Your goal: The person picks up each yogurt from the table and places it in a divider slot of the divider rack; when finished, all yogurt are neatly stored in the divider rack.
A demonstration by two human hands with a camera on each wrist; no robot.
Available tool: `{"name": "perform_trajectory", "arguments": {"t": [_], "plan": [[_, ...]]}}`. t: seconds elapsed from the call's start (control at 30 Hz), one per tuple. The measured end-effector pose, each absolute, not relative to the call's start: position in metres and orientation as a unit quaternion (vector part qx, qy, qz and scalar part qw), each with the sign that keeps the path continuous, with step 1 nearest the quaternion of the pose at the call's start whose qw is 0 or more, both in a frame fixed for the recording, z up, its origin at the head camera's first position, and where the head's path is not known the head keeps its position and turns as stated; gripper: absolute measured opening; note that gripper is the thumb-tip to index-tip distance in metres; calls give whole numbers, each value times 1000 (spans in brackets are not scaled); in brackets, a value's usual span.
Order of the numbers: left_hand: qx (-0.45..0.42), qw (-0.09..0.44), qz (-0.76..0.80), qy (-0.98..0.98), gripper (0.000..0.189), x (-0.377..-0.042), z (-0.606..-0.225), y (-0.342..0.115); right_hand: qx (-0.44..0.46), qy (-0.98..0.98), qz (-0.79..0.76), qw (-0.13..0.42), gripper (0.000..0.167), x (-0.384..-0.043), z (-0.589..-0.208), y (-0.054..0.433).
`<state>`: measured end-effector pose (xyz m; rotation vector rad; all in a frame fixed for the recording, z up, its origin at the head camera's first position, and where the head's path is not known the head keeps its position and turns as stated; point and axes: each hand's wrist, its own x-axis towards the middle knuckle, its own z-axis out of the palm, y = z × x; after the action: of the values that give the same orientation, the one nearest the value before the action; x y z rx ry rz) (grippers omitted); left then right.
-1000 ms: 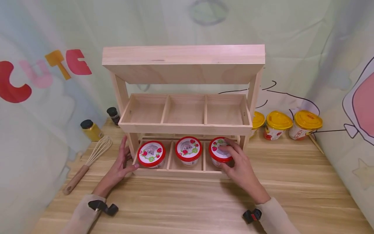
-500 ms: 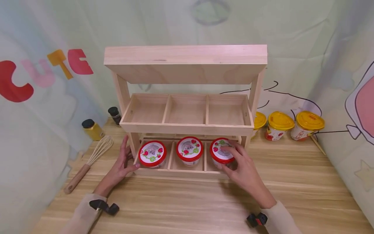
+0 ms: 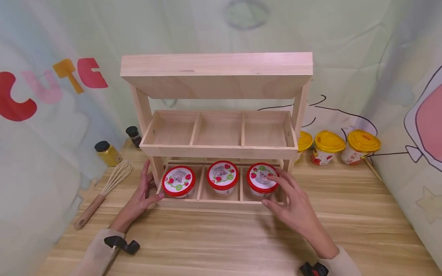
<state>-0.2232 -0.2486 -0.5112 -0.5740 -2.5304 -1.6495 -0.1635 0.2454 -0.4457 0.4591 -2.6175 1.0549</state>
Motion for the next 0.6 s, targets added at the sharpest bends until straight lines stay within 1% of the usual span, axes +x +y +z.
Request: {"name": "perform_trajectory", "arguments": {"t": [0.17, 0.3, 0.47, 0.6], "plan": [[-187, 33, -537, -822, 120, -224, -512, -248, 149, -900, 380, 153, 59, -158, -441, 252], [-187, 31, -535, -823, 120, -224, -513, -248, 129, -892, 395, 177, 57, -156, -438, 260], [-188, 35, -536, -822, 120, -224, -511, -249, 113, -877, 416, 212, 61, -162, -436, 271], [-188, 35, -537, -822, 121, -223, -510, -248, 93, -882, 409, 215, 62, -168, -436, 280]]}}
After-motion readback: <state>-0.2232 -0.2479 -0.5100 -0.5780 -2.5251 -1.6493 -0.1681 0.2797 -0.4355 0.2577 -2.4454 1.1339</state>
